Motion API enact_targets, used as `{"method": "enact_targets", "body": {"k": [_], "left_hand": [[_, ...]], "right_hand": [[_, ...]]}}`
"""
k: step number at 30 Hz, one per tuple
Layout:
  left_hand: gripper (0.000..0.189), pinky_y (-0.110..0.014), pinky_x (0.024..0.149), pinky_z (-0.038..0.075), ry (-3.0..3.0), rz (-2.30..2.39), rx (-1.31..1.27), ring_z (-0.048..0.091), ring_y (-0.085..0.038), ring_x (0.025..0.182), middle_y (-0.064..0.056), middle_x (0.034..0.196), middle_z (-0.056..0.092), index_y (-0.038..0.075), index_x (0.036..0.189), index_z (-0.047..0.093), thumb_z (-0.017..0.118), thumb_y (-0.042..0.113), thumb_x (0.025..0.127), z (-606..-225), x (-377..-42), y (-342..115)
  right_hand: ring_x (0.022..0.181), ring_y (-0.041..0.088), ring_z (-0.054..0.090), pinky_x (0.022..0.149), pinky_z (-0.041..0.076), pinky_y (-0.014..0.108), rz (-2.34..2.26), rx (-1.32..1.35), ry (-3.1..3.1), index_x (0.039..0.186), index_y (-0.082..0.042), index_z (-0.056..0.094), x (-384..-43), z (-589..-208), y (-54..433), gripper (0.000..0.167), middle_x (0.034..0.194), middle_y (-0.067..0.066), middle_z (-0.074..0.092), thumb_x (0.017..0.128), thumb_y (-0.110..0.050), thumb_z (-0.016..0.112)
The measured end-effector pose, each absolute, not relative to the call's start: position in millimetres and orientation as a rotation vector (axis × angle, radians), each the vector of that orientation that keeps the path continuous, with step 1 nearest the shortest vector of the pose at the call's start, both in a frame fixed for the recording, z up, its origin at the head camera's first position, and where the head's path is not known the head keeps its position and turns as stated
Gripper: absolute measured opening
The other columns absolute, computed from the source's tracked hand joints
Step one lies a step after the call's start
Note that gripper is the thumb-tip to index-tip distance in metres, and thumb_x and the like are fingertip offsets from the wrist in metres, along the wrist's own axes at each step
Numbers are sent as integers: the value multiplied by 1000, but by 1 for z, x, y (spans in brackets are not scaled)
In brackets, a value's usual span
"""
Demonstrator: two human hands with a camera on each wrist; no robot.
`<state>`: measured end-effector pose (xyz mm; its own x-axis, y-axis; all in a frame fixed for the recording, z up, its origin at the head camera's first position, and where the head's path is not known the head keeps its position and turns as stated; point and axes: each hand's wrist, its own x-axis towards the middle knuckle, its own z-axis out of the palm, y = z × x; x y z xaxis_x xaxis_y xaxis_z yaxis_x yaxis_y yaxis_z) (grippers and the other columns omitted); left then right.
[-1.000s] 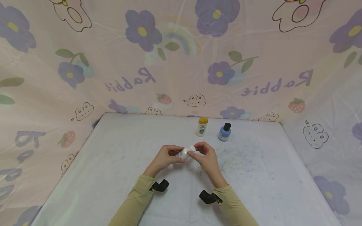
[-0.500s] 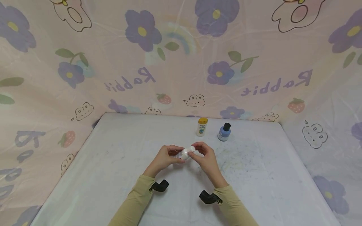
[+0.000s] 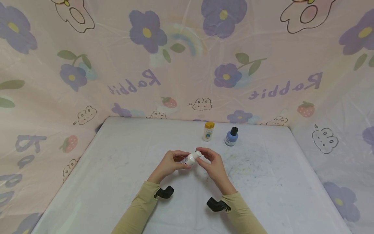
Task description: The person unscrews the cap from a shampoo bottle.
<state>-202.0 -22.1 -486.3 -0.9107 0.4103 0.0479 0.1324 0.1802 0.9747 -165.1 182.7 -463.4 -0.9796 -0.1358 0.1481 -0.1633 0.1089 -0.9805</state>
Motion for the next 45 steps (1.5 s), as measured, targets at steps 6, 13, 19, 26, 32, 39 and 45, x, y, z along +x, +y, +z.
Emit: {"method": "enact_targets", "body": {"k": [6,13,19,26,32,39,45], "left_hand": [[46,-34,84,51,2235,1803,528,62,-21,98,1,108,68,12,109,73,88,9,66,-486,-202,-22],[45,-32,84,51,2247,1790,532,61,-16,97,3,107,68,13,109,73,88,8,67,-486,-202,-22],[44,-34,83,52,2240,1793,508,62,-17,95,3,108,68,14,109,73,88,9,67,-485,-202,-22],[44,-36,83,52,2251,1783,497,63,-22,96,-4,110,68,9,110,72,86,4,68,-482,-199,-22],[43,-42,84,52,2244,1790,541,62,-33,98,-13,111,66,1,111,69,83,-1,71,-459,-188,-24],[41,-42,83,52,2248,1784,566,62,-33,97,-13,110,67,0,110,70,82,-1,71,-452,-185,-23],[43,-50,86,50,2223,1793,566,61,-33,99,-13,111,66,0,112,69,82,-1,71,-453,-185,-23]], "right_hand": [[119,26,52,105,33,52,2042,366,-2311,127,4,56,-169,-474,188,42,126,18,58,88,-7,69],[120,28,51,105,32,53,2056,341,-2307,128,2,55,-167,-473,188,45,128,18,56,87,-6,71],[112,30,54,102,34,57,2038,235,-2318,125,3,55,-167,-473,188,48,123,19,57,83,-7,75],[100,26,59,96,41,50,1939,135,-2347,118,0,59,-167,-474,185,47,108,15,63,79,-16,80],[92,22,61,86,43,40,1855,61,-2386,108,-8,63,-167,-474,180,44,98,9,65,75,-27,84],[89,20,61,74,49,27,1828,11,-2408,104,-7,63,-168,-474,177,43,95,8,66,74,-31,84],[90,21,61,74,49,24,1841,-5,-2433,103,-3,64,-168,-469,176,39,97,10,66,77,-24,82]]}}
